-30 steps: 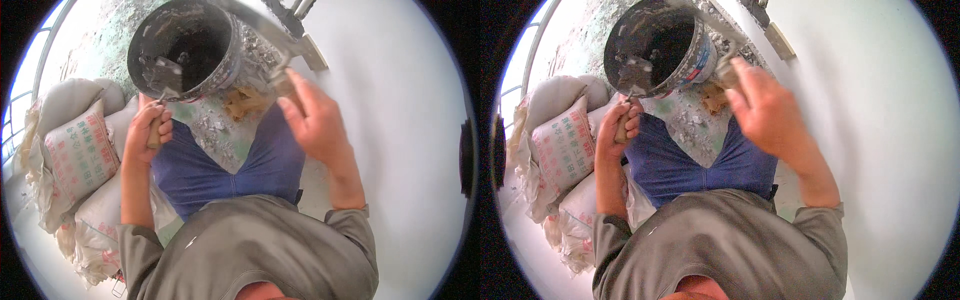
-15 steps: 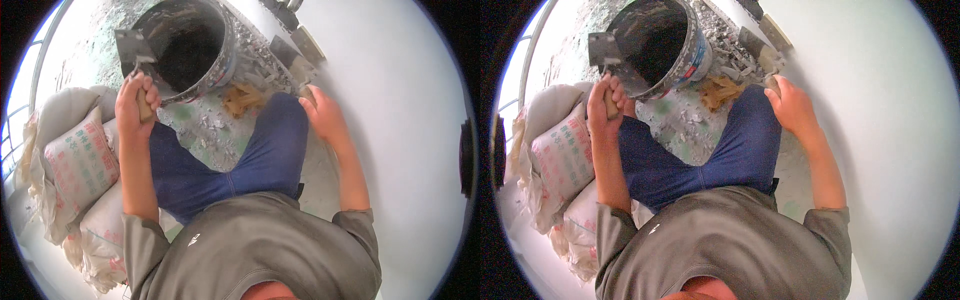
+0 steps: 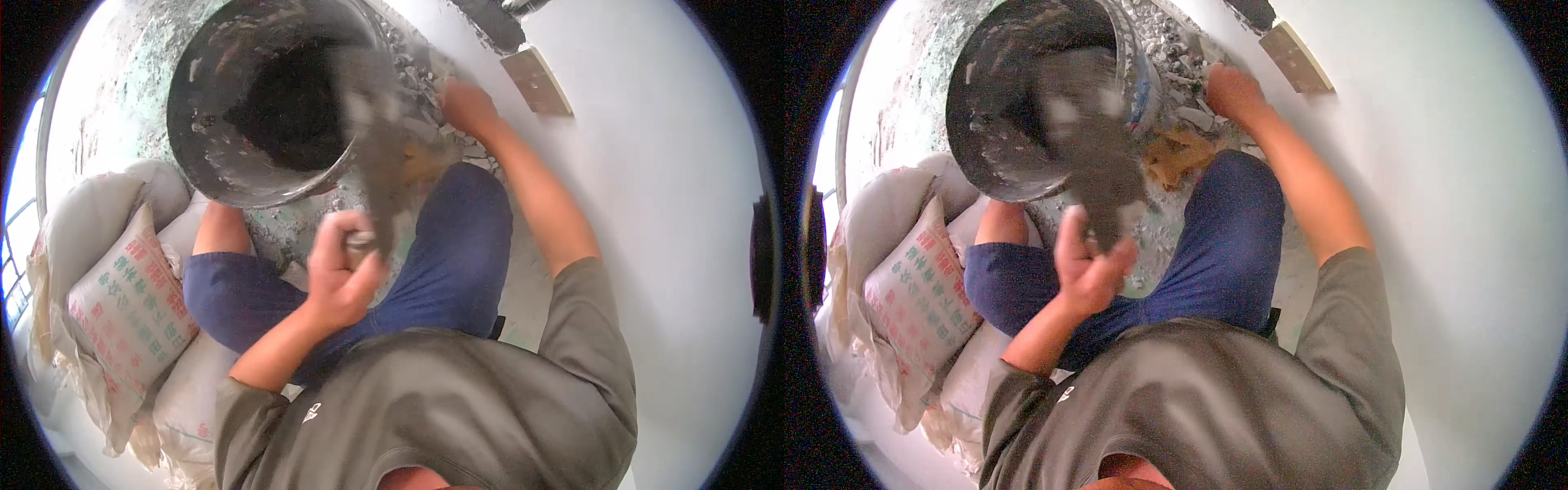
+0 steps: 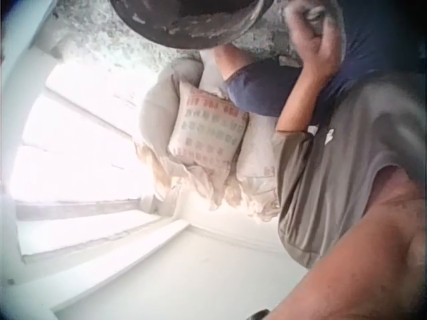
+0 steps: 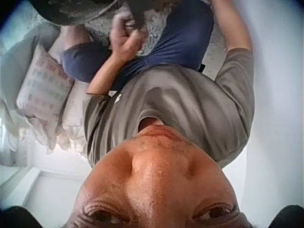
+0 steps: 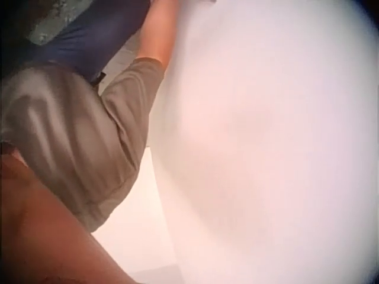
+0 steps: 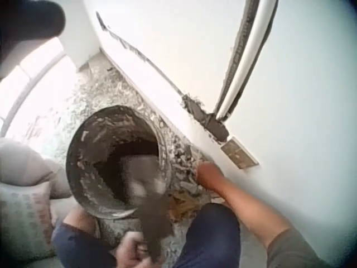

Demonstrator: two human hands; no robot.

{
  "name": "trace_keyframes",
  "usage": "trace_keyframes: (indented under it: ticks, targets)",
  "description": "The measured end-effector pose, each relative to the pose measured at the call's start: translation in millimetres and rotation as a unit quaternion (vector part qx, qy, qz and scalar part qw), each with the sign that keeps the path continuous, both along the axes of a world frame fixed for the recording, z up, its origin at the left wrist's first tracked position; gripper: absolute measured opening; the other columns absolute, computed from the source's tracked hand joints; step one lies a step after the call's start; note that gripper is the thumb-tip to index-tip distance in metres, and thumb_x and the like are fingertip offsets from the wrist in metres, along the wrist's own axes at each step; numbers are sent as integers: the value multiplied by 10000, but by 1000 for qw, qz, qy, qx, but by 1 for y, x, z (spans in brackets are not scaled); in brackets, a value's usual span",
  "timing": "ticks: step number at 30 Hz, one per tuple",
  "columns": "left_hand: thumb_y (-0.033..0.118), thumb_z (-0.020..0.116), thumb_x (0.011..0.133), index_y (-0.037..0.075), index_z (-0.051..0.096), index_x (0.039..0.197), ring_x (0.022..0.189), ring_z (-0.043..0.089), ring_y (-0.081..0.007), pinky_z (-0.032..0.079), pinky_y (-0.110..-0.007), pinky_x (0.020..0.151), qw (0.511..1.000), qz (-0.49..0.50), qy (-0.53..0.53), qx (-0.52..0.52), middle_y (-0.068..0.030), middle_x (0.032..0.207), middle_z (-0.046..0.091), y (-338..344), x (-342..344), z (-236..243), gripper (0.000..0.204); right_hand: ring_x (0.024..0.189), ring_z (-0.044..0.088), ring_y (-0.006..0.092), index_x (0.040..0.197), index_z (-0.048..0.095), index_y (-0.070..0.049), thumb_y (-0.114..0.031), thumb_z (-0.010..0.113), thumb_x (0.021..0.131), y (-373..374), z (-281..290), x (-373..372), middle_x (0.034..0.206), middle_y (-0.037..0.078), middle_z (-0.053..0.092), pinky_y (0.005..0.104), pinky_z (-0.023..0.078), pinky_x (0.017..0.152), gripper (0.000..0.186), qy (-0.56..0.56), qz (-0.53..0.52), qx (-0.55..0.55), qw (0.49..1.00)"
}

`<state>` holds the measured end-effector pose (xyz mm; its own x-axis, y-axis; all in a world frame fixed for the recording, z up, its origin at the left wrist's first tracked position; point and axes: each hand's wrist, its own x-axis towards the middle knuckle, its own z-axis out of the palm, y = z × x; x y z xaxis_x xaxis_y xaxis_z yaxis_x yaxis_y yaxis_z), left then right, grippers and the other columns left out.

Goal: Apply plaster or cement mix to a hole in a wall near electrical conduits using a trowel.

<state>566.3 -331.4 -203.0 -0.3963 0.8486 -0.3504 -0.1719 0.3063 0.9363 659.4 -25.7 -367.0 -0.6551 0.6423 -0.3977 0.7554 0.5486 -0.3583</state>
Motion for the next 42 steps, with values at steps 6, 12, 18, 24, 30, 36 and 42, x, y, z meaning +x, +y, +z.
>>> trace_keyframes:
  ticks: [6,12,18,24,30,36,42]
  targets:
    - [78,587,922,61,475,1117,571,505,-92,406,-257,484,992,33,-4,-121,-47,788,549,48,40,-43,226,926,674,415,967,602,51,-83,542,861,-3,5,9,950,272,675,523,538,802,181,22,14,28,999]
    - [202,602,925,3,524,1150,922,588,-278,464,-361,848,986,58,49,-151,-169,1004,609,83,48,-163,311,894,679,423,951,599,48,-86,532,873,-5,-18,11,922,270,678,513,551,764,169,41,46,36,997]
    - [182,624,882,33,525,1169,561,525,-155,420,-300,491,968,129,215,-4,-75,777,566,118,23,-303,338,904,674,428,947,609,24,-197,583,907,-2,-25,-8,897,256,683,518,543,785,226,48,29,28,998]
    - [189,645,850,-1,540,1189,820,624,-205,495,-348,696,974,147,37,-166,-134,949,617,150,0,-294,402,904,670,425,940,627,1,-310,626,913,5,-23,-1,898,248,684,512,535,796,312,55,26,20,998]
    - [176,651,828,-14,542,1183,972,606,-303,462,-404,907,976,129,109,-137,-168,1037,622,155,14,-254,416,902,668,427,946,625,13,-305,627,908,15,-30,8,888,256,680,513,531,797,321,55,23,9,998]
    - [143,619,840,8,490,1203,664,604,-226,485,-349,602,981,143,51,-118,-135,877,623,147,2,-322,408,905,662,436,947,620,19,-304,624,906,8,-36,0,901,256,680,520,528,798,325,79,34,17,996]
    - [96,587,848,12,466,1201,528,533,-191,446,-337,502,986,117,59,-107,-95,731,578,150,7,-304,383,902,660,439,942,621,20,-304,623,908,9,-28,5,903,260,678,520,526,798,326,63,11,8,998]
